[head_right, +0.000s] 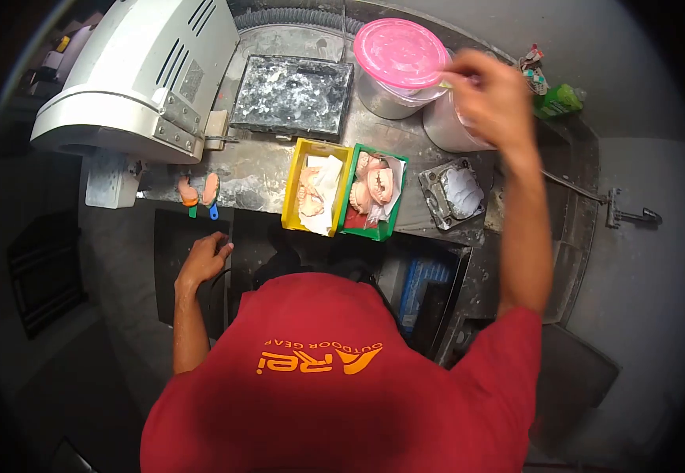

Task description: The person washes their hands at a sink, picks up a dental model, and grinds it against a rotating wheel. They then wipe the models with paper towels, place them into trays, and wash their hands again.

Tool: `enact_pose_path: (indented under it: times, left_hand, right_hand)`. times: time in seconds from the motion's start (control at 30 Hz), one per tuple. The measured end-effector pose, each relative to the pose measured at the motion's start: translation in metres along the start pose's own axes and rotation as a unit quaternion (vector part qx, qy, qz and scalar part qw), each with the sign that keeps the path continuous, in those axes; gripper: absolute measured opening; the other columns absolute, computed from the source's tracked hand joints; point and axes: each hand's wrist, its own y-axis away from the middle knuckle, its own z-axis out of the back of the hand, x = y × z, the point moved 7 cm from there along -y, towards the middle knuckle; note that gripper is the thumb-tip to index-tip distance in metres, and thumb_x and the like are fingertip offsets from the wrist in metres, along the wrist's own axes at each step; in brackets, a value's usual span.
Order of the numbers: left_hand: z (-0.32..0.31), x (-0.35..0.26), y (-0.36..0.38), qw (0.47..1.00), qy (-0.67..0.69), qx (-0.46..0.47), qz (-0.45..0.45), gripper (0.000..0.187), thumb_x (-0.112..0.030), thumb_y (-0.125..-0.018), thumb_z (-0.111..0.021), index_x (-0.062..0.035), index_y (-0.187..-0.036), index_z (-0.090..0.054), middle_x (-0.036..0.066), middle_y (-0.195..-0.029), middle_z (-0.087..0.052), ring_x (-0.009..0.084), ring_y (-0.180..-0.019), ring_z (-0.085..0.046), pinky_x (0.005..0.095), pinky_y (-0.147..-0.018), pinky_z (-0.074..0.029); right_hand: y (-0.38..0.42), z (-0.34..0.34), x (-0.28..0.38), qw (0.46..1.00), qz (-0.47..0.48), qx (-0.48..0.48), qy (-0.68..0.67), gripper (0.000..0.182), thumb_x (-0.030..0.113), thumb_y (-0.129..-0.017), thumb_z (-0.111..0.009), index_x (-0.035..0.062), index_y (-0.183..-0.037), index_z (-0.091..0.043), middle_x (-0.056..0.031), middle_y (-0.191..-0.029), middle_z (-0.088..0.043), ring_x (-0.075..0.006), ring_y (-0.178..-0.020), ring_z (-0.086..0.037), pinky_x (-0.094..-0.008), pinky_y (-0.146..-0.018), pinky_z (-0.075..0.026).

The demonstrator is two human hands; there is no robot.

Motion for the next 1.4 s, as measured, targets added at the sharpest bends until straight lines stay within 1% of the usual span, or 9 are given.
enact_pose_path:
  times: [0.17,0.33,0.53,0.77,0.87,0.97,1.07,1.27,1.4]
  left_hand:
    - [0.015,0.019,0.006,0.999,0.021,-0.027,-0.036,0.041,-0.025,-0.096,-0.067,0.0055,-0.123,-0.066,0.027,-0.105,-0.071,0.0390,-0.096,-0.071,0.0447,-0.084,-0.054]
    - [0.020,0.065,0.022,0.997,0.059,-0.045,-0.012,0.037,-0.020,-0.096,-0.068,0.0040,-0.124,-0.067,0.022,-0.098,-0.071,0.0333,-0.086,-0.070,0.0428,-0.080,-0.054]
    - [0.036,0.104,0.029,0.999,0.041,-0.032,0.003,0.040,-0.022,-0.096,-0.067,0.0044,-0.126,-0.067,0.023,-0.100,-0.072,0.0318,-0.085,-0.069,0.0415,-0.081,-0.053]
    - [0.063,0.095,0.009,0.999,-0.021,-0.001,-0.037,0.039,-0.023,-0.097,-0.067,0.0054,-0.123,-0.067,0.025,-0.102,-0.072,0.0339,-0.090,-0.071,0.0422,-0.083,-0.054]
    - [0.070,0.080,0.001,0.996,-0.035,-0.003,-0.078,0.039,-0.024,-0.097,-0.067,0.0060,-0.122,-0.067,0.026,-0.102,-0.072,0.0357,-0.091,-0.071,0.0433,-0.084,-0.053]
    - [0.071,0.064,-0.004,0.993,-0.049,-0.006,-0.112,0.038,-0.023,-0.096,-0.068,0.0059,-0.121,-0.067,0.025,-0.099,-0.070,0.0376,-0.089,-0.069,0.0448,-0.083,-0.052]
    - [0.071,0.045,-0.004,0.990,-0.054,0.000,-0.131,0.038,-0.023,-0.096,-0.068,0.0062,-0.120,-0.067,0.025,-0.098,-0.070,0.0366,-0.087,-0.069,0.0445,-0.082,-0.052]
    - [0.069,0.016,0.002,0.987,-0.052,0.037,-0.145,0.040,-0.024,-0.098,-0.065,0.0065,-0.124,-0.065,0.024,-0.103,-0.070,0.0334,-0.087,-0.069,0.0415,-0.082,-0.053]
    - [0.064,-0.002,0.001,0.981,-0.026,0.030,-0.189,0.039,-0.024,-0.097,-0.067,0.0045,-0.124,-0.066,0.021,-0.094,-0.068,0.0338,-0.081,-0.067,0.0427,-0.078,-0.052]
  right_hand:
    - [-0.054,-0.173,0.059,0.953,0.087,0.284,0.056,0.007,0.004,-0.085,-0.074,0.0002,-0.091,-0.072,-0.0171,-0.086,-0.074,-0.0281,-0.080,-0.073,-0.0395,-0.075,-0.056]
    - [-0.068,-0.245,0.051,0.921,0.063,0.298,0.242,0.013,0.010,-0.082,-0.072,0.0050,-0.093,-0.076,-0.0211,-0.099,-0.075,-0.0404,-0.092,-0.073,-0.0474,-0.081,-0.059]
    - [-0.061,-0.246,0.056,0.921,0.053,0.274,0.272,0.011,0.016,-0.088,-0.074,0.0083,-0.096,-0.076,-0.0170,-0.088,-0.075,-0.0384,-0.090,-0.073,-0.0494,-0.076,-0.057]
    - [-0.055,-0.230,0.035,0.958,0.059,0.240,0.146,0.020,0.006,-0.091,-0.068,0.0033,-0.109,-0.076,-0.0209,-0.101,-0.075,-0.0385,-0.095,-0.073,-0.0442,-0.084,-0.057]
    - [-0.053,-0.217,0.026,0.975,0.017,0.188,0.116,0.032,-0.006,-0.075,-0.068,0.0026,-0.105,-0.076,-0.0187,-0.094,-0.076,-0.0368,-0.092,-0.073,-0.0430,-0.080,-0.058]
    - [-0.049,-0.211,0.018,0.980,0.022,0.163,0.117,0.028,-0.006,-0.075,-0.068,0.0012,-0.101,-0.075,-0.0202,-0.092,-0.075,-0.0367,-0.089,-0.073,-0.0427,-0.078,-0.057]
    - [-0.039,-0.201,0.026,0.982,0.017,0.155,0.104,0.017,0.001,-0.085,-0.071,-0.0011,-0.101,-0.074,-0.0205,-0.093,-0.075,-0.0367,-0.088,-0.074,-0.0414,-0.079,-0.057]
    - [0.005,-0.201,0.081,0.951,0.108,0.188,0.219,0.007,0.007,-0.082,-0.068,0.0040,-0.087,-0.070,-0.0167,-0.091,-0.069,-0.0404,-0.091,-0.069,-0.0489,-0.076,-0.056]
    - [0.056,-0.229,0.090,0.943,-0.038,0.257,0.209,0.007,0.006,-0.073,-0.073,0.0019,-0.078,-0.073,-0.0226,-0.086,-0.072,-0.0428,-0.084,-0.071,-0.0518,-0.071,-0.057]
